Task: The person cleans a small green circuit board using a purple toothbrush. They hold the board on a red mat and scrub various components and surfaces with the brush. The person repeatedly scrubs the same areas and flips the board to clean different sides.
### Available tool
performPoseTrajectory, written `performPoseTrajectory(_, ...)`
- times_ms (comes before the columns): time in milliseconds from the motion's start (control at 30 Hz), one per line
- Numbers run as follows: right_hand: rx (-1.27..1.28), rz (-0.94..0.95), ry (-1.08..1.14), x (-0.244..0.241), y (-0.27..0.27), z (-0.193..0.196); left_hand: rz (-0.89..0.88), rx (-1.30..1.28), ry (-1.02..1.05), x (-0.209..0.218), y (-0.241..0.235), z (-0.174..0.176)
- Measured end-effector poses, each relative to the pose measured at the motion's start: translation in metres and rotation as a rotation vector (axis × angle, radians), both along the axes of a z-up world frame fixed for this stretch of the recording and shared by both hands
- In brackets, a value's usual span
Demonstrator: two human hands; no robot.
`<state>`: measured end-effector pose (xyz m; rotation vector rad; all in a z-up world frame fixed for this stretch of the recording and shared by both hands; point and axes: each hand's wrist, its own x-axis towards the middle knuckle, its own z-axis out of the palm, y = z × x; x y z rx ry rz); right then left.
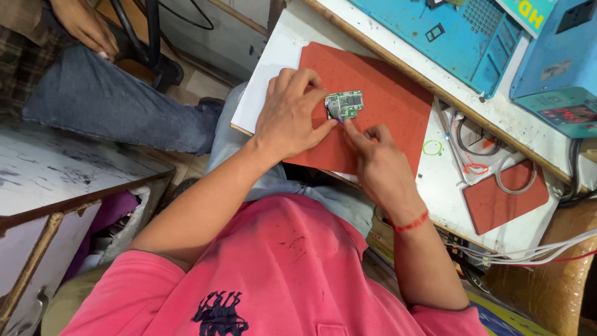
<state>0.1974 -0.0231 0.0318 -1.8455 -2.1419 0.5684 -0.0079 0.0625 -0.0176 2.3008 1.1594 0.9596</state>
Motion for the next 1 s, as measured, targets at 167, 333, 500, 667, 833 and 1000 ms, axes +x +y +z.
performPoseTrajectory(167, 0.016, -0.028, 0.013, -0.006, 0.009, -0.007, -0.014, -0.034, -0.022, -0.005, -0.001, -0.003)
performPoseTrajectory(333, -0.043, -0.001, -0.065, 0.001, 0.005, -0.005, 0.006, -0.038, -0.012, -0.001, -0.001, 0.004)
performPoseTrajectory(500, 0.099, -0.124, -0.023, 0.009, -0.006, -0.016, -0.009, 0.016, 0.022, -0.003, -0.003, 0.0)
performPoseTrajectory(667, 0.055, -0.089, -0.03, -0.013, -0.005, -0.022, 0.001, -0.047, -0.001, 0.0, 0.0, 0.004)
performPoseTrajectory(833, 0.105, -0.076, -0.013, 0.002, 0.005, -0.019, 0.015, -0.064, -0.006, 0.0, 0.002, 0.002)
performPoseTrajectory(1000, 0.081, -0.128, 0.007, 0.008, 0.001, -0.017, -0.015, -0.048, 0.027, -0.001, 0.004, 0.0)
